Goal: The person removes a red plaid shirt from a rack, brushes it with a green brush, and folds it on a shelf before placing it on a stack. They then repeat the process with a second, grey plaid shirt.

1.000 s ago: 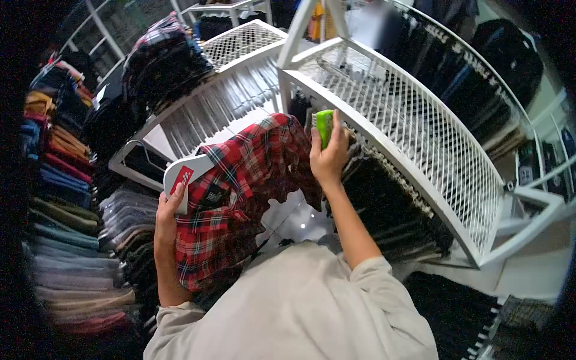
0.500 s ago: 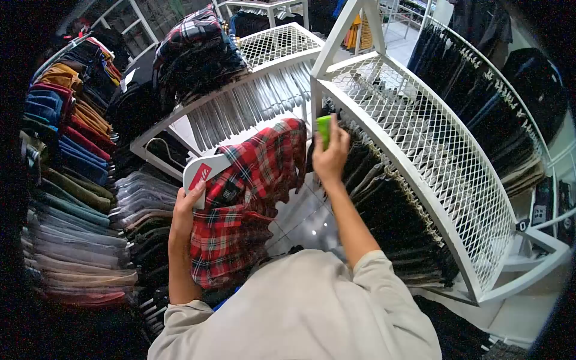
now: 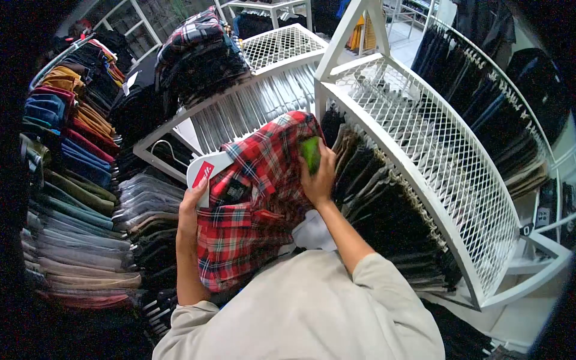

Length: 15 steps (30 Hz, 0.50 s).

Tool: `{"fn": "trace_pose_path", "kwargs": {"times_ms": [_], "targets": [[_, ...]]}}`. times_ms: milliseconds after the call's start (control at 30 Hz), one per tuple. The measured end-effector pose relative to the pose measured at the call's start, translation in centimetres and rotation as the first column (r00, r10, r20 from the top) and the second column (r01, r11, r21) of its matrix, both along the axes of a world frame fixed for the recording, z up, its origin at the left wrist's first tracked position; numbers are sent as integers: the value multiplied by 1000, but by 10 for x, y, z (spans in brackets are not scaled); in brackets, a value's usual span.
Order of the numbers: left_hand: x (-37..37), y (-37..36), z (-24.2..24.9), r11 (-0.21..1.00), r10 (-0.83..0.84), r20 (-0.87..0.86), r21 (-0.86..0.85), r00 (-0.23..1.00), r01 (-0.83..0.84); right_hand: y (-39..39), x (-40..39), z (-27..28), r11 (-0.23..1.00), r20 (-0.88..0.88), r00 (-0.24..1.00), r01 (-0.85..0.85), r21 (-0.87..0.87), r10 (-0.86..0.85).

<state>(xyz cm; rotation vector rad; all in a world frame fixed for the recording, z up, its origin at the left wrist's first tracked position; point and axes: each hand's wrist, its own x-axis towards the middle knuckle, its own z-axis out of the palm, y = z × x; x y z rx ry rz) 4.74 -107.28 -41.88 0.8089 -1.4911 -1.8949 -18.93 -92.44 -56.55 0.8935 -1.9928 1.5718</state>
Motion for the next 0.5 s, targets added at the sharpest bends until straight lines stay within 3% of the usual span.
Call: {"fn": "trace_pose_path", "kwargs": {"times_ms": [100, 200, 267, 333, 400, 467, 500], "targets": [[-5, -4, 2, 997, -72, -35, 30, 997, 73, -2, 28, 48, 987, -61, 997, -48, -154, 39], [-17, -5, -5, 985, -164, -22, -64, 986, 163, -16, 59, 61, 938, -269, 912, -339, -74, 309], [-12, -6, -11, 988, -145, 6, -55, 989, 145, -22, 47, 37, 961, -251, 932, -277, -23, 263], [-3, -22, -33, 997, -70, -77, 6, 995, 71, -23, 25, 8, 974, -242, 943, -226, 34, 227], [4, -4, -3, 1000, -7, -37, 12, 999, 8, -11, 0, -15, 994, -70, 997, 33, 100, -26], [4, 0, 10, 993, -109, -49, -58, 993, 106, 5, 8, 22, 997, 42, 996, 77, -30, -76], [4, 2, 13, 991, -109, -18, -80, 994, 108, 6, 14, 40, 993, -30, 996, 84, -84, -87]]}}
